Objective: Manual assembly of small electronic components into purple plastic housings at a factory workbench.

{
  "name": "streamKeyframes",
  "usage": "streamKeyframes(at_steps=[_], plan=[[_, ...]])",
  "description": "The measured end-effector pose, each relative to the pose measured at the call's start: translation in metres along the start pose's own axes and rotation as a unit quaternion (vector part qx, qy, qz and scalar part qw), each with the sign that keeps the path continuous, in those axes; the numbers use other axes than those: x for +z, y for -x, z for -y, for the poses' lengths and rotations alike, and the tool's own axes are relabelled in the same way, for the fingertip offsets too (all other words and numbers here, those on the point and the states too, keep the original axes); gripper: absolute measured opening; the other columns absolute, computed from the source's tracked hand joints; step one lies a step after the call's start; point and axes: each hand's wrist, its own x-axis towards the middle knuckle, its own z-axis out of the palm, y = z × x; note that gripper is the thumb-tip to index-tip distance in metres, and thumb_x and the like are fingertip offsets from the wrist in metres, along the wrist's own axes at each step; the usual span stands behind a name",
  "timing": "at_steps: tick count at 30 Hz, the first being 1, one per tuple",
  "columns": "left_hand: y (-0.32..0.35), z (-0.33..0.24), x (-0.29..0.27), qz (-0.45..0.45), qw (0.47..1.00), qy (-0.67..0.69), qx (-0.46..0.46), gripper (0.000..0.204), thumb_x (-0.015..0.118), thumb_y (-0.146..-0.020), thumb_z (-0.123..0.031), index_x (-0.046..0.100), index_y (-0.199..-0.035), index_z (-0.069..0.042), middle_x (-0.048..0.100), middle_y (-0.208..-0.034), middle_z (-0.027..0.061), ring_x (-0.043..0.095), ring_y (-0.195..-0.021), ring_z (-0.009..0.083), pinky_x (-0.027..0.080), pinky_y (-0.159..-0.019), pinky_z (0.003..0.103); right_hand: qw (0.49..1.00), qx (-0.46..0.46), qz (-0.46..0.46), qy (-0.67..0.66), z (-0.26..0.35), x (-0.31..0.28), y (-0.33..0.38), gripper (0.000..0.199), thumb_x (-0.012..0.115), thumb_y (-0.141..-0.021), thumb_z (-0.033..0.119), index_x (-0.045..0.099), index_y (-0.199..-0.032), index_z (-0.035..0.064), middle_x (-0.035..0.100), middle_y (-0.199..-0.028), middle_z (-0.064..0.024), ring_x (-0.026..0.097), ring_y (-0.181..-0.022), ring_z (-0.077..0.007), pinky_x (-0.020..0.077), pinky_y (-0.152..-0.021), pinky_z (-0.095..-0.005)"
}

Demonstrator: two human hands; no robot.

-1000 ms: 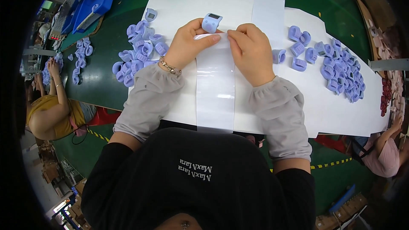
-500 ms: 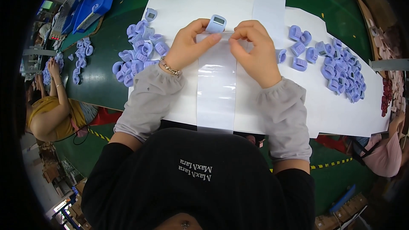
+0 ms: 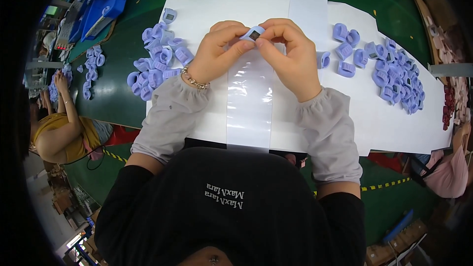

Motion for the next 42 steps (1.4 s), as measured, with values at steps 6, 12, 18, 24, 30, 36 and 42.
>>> streamKeyframes(at_steps=[6, 12, 18, 24, 30, 36, 42], plan=[[0.000, -0.001, 0.001, -0.013, 1.000, 0.009, 0.006, 0.019, 0.069, -0.082, -0.021, 0.068, -0.096, -0.008, 0.061, -0.078, 0.0007, 0.055, -0.076, 0.0160, 0.035, -0.087, 0.033, 1.000, -0.001, -0.014, -0.013, -0.001, 0.002, 0.001, 0.007, 0.061, -0.085, -0.001, 0.060, -0.091, -0.0038, 0.057, -0.112, -0.0074, 0.053, -0.091, -0.0118, 0.0436, -0.082, -0.0245], [-0.002, -0.003, 0.001, -0.011, 1.000, 0.004, 0.001, 0.018, 0.068, -0.082, -0.021, 0.067, -0.093, -0.007, 0.062, -0.078, 0.0022, 0.056, -0.074, 0.0169, 0.036, -0.085, 0.033, 0.999, -0.001, -0.030, -0.030, -0.001, 0.004, 0.002, 0.007, 0.061, -0.085, -0.001, 0.060, -0.092, -0.0039, 0.057, -0.112, -0.0070, 0.053, -0.091, -0.0112, 0.0435, -0.082, -0.0238], [-0.003, -0.003, 0.000, -0.010, 1.000, 0.005, 0.004, 0.018, 0.068, -0.081, -0.020, 0.067, -0.092, -0.006, 0.061, -0.076, 0.0028, 0.056, -0.071, 0.0178, 0.038, -0.083, 0.034, 0.999, 0.001, -0.035, -0.026, -0.001, 0.005, 0.001, 0.008, 0.061, -0.085, -0.001, 0.060, -0.092, -0.0040, 0.057, -0.112, -0.0067, 0.053, -0.090, -0.0110, 0.0437, -0.081, -0.0236], [-0.003, -0.002, 0.000, -0.010, 1.000, 0.006, 0.001, 0.017, 0.068, -0.081, -0.020, 0.067, -0.092, -0.006, 0.061, -0.076, 0.0028, 0.057, -0.072, 0.0182, 0.038, -0.083, 0.034, 0.999, 0.002, -0.040, -0.027, -0.003, 0.007, 0.001, 0.007, 0.061, -0.085, -0.002, 0.060, -0.092, -0.0039, 0.057, -0.112, -0.0069, 0.054, -0.092, -0.0118, 0.0441, -0.083, -0.0244], [-0.002, -0.004, 0.000, 0.004, 1.000, -0.006, 0.000, 0.017, 0.068, -0.081, -0.019, 0.067, -0.093, -0.007, 0.062, -0.078, 0.0024, 0.057, -0.076, 0.0183, 0.037, -0.084, 0.034, 0.994, -0.067, -0.038, 0.072, -0.011, 0.005, 0.002, 0.012, 0.063, -0.083, -0.003, 0.059, -0.094, -0.0037, 0.056, -0.110, -0.0077, 0.053, -0.095, -0.0120, 0.0438, -0.083, -0.0234], [0.003, 0.000, 0.004, 0.007, 1.000, -0.004, 0.028, 0.020, 0.070, -0.080, -0.020, 0.068, -0.096, -0.009, 0.063, -0.082, 0.0024, 0.056, -0.079, 0.0187, 0.036, -0.089, 0.035, 0.992, 0.116, -0.009, -0.048, 0.002, 0.005, 0.004, 0.018, 0.061, -0.089, 0.006, 0.060, -0.105, -0.0027, 0.058, -0.101, -0.0050, 0.054, -0.087, -0.0091, 0.0436, -0.078, -0.0213], [0.002, -0.006, 0.003, 0.045, 0.984, 0.141, -0.096, 0.022, 0.068, -0.084, -0.017, 0.067, -0.102, -0.005, 0.063, -0.093, 0.0050, 0.059, -0.084, 0.0180, 0.046, -0.080, 0.031, 0.987, 0.148, 0.006, -0.061, 0.007, -0.002, -0.001, 0.028, 0.056, -0.092, 0.009, 0.058, -0.118, -0.0008, 0.059, -0.103, -0.0040, 0.053, -0.086, -0.0097, 0.0432, -0.079, -0.0219]])
